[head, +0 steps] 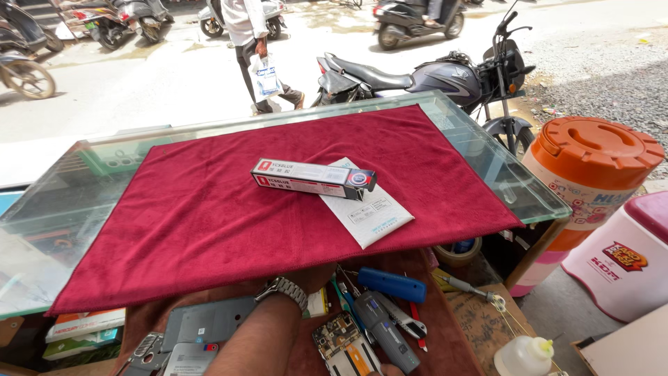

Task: The person disassembles a phone by removing the back panel and battery, and then wipes the interior chassis with a cloth.

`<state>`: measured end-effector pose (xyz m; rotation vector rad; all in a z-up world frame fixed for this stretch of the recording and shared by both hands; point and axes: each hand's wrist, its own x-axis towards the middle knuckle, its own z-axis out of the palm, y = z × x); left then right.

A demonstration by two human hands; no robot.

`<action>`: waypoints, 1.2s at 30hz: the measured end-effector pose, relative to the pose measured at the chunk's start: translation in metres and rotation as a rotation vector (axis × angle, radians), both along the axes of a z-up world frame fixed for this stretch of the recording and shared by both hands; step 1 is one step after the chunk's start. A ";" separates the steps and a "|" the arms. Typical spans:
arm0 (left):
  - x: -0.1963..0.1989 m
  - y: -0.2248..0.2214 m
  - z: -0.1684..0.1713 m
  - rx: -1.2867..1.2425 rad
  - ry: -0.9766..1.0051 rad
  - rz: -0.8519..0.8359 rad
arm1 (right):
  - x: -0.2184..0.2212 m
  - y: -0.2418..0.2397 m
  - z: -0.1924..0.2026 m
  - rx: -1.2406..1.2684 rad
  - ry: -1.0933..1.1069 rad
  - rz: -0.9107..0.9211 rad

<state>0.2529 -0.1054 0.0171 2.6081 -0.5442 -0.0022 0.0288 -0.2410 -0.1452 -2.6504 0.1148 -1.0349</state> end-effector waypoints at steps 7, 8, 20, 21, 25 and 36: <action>0.003 0.015 -0.006 -0.168 0.000 -0.001 | 0.014 -0.011 0.000 0.011 0.003 0.005; -0.004 0.017 -0.004 -0.083 -0.045 -0.016 | 0.012 -0.009 -0.003 0.013 0.011 0.000; -0.160 0.077 -0.112 -1.127 0.172 0.447 | -0.003 -0.079 0.009 0.039 0.027 -0.157; -0.171 0.090 -0.140 -1.219 0.344 0.489 | -0.012 -0.088 0.011 0.042 0.037 -0.182; -0.195 0.127 -0.208 -1.384 0.392 0.681 | -0.055 -0.133 0.022 0.070 0.078 -0.287; -0.219 0.096 -0.093 -1.772 0.604 0.451 | -0.070 -0.204 0.070 0.265 0.006 -0.337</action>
